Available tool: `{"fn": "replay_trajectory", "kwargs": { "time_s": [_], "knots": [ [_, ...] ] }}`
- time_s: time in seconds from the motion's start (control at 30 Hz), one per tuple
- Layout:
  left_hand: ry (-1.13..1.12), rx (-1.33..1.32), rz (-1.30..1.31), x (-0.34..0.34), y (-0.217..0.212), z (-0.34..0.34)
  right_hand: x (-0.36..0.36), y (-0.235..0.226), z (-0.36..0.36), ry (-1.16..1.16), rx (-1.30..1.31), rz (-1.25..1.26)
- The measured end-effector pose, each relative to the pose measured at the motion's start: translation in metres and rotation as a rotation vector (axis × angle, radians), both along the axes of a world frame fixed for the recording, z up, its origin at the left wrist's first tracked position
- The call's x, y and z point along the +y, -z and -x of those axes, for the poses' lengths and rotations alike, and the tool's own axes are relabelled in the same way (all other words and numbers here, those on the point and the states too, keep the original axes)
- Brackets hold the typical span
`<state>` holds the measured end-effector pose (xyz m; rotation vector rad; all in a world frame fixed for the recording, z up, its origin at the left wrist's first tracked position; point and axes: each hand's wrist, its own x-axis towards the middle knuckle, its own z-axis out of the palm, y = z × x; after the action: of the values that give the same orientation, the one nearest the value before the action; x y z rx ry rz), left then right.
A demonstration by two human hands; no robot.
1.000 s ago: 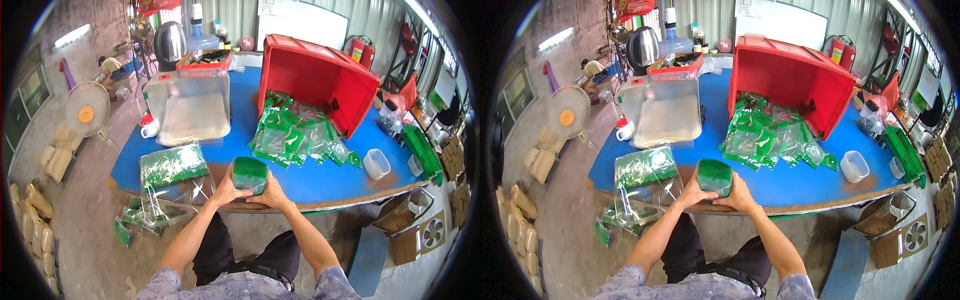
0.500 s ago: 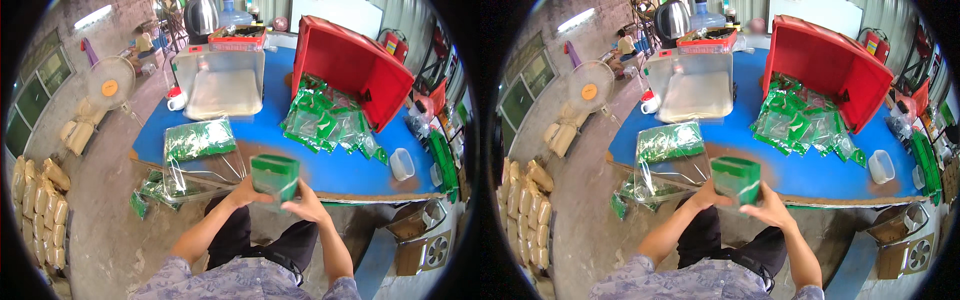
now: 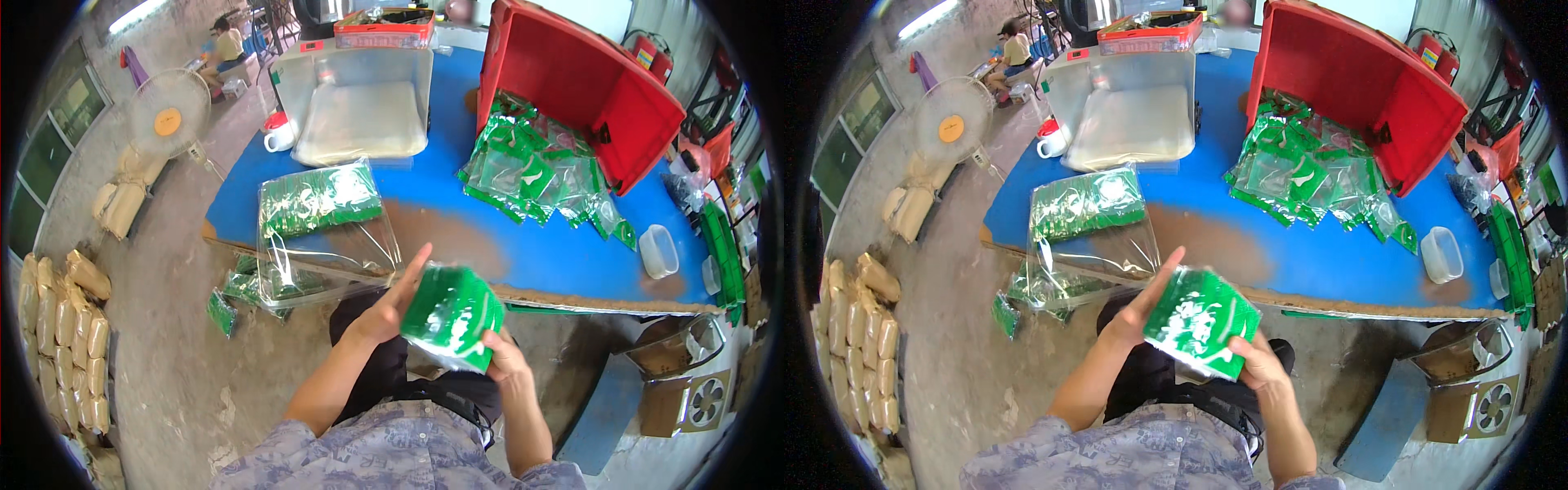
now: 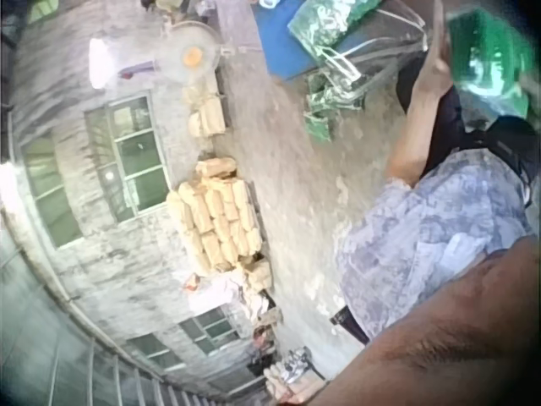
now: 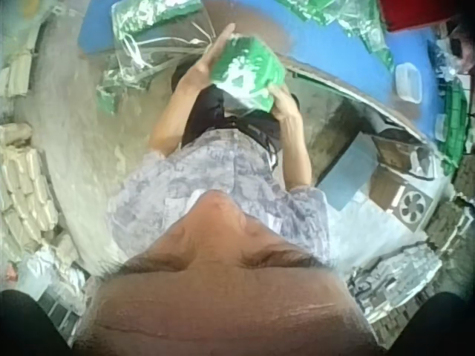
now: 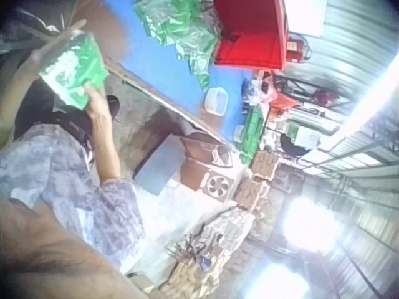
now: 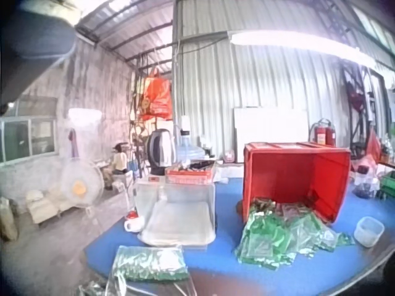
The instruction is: The person gathers green sachets from a red bin and packs them into larger transparent plastic bags by hand.
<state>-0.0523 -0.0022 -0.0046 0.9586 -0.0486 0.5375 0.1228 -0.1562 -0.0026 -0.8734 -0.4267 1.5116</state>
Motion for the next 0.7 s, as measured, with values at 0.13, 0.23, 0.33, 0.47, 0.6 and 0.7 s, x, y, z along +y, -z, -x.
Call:
{"fn": "replay_trajectory", "kwargs": {
  "time_s": [0.13, 0.23, 0.33, 0.47, 0.6, 0.7],
  "knots": [
    [-0.213, 0.209, 0.127, -0.022, -0.012, 0.006, 0.013, -0.026, -0.004, -0.018, -0.822, -0.020],
    [-0.306, 0.237, 0.095, -0.024, -0.015, 0.009, 0.019, -0.036, 0.002, -0.005, -0.928, -0.129],
    [-0.455, 0.215, 0.007, -0.013, -0.022, 0.025, 0.040, -0.058, 0.003, -0.052, -0.835, -0.183],
    [-1.043, 0.736, -1.140, 0.038, -0.033, 0.085, 0.072, -0.058, -0.012, 0.482, -1.290, -0.374],
    [-0.937, 1.223, -1.697, 0.060, -0.015, 0.122, 0.094, -0.010, -0.055, 0.831, -1.512, -0.310],
    [-0.881, 1.196, -1.803, 0.078, 0.009, 0.136, 0.101, -0.006, -0.060, 0.666, -1.537, -0.193]
  ]
}}
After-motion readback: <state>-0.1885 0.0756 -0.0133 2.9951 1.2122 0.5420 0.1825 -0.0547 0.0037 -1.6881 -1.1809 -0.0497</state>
